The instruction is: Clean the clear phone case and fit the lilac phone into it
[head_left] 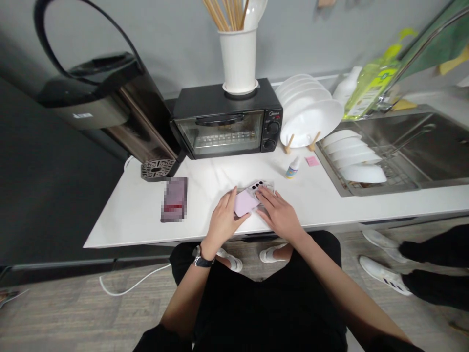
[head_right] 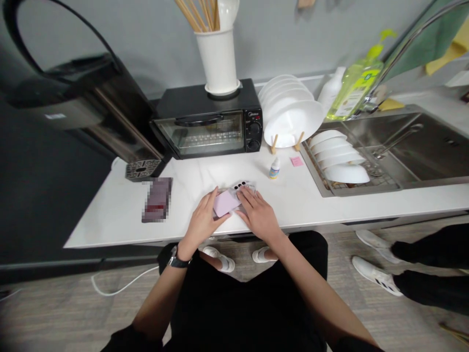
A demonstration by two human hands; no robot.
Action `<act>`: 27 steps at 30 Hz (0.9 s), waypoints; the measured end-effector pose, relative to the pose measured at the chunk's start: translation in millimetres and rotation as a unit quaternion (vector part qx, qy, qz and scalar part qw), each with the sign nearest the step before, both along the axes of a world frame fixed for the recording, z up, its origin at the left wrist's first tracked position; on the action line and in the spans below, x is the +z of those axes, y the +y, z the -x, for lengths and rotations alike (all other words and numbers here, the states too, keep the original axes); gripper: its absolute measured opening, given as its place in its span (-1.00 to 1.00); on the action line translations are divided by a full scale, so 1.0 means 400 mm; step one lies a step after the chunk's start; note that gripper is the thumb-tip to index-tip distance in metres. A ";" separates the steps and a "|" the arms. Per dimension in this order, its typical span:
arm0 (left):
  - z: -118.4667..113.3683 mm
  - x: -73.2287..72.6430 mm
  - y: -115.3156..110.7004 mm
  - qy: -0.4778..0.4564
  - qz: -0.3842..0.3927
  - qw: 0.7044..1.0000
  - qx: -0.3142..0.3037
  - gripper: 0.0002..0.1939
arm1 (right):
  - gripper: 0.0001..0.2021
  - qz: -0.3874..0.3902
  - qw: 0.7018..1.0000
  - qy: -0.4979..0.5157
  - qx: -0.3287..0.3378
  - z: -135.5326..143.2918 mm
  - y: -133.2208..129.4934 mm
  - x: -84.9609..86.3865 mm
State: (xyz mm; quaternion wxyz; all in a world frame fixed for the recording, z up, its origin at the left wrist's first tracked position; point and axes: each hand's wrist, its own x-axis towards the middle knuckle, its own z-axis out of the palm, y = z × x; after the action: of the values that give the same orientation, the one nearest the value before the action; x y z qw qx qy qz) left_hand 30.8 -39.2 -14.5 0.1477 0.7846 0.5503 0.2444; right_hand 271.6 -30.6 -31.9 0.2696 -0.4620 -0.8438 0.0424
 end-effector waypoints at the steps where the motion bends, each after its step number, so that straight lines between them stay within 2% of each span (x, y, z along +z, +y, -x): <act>1: -0.001 -0.003 0.000 -0.008 0.002 1.000 0.001 0.00 | -0.38 0.002 1.000 -0.011 -0.008 0.002 0.003 0.001; 5: -0.001 -0.009 0.005 -0.026 0.009 1.000 -0.010 0.07 | -0.29 0.015 0.999 -0.011 -0.050 0.060 0.031 0.009; 7: 0.002 -0.013 0.005 -0.027 0.012 1.000 -0.008 0.06 | -0.29 0.023 1.000 -0.005 -0.014 0.112 0.026 0.014; 10: 0.010 -0.024 0.001 -0.033 0.018 0.999 -0.003 0.06 | -0.30 0.036 0.997 0.004 0.063 0.172 -0.023 0.021; 12: 0.013 -0.031 0.000 -0.043 0.019 0.999 0.005 0.06 | -0.32 0.044 0.994 0.010 0.103 0.172 -0.063 0.024; 14: 0.012 -0.033 0.000 -0.054 0.017 0.998 0.008 0.07 | -0.36 0.041 0.992 0.002 0.120 0.135 -0.086 0.024; 18: 0.008 -0.026 0.005 -0.073 0.023 0.997 0.004 0.19 | -0.36 0.010 0.999 -0.038 0.027 0.031 -0.049 0.020; 20: 0.009 -0.023 0.006 -0.077 0.028 0.997 -0.004 0.21 | -0.35 0.004 0.999 -0.040 -0.015 0.020 -0.012 0.018; 23: 0.017 -0.026 0.007 -0.079 0.033 0.996 -0.010 0.18 | -0.34 0.011 1.000 -0.020 0.002 0.081 0.012 0.014; 27: 0.029 -0.037 0.007 -0.082 0.050 0.995 -0.002 0.16 | -0.29 0.025 0.996 0.018 0.088 0.173 -0.037 0.009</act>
State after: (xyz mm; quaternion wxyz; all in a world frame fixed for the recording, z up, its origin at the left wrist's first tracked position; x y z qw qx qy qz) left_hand 19.3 -36.6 -29.3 0.2315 0.7546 0.5464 0.2801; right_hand 202.6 -45.5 -28.2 0.2685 -0.3917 -0.8749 0.0949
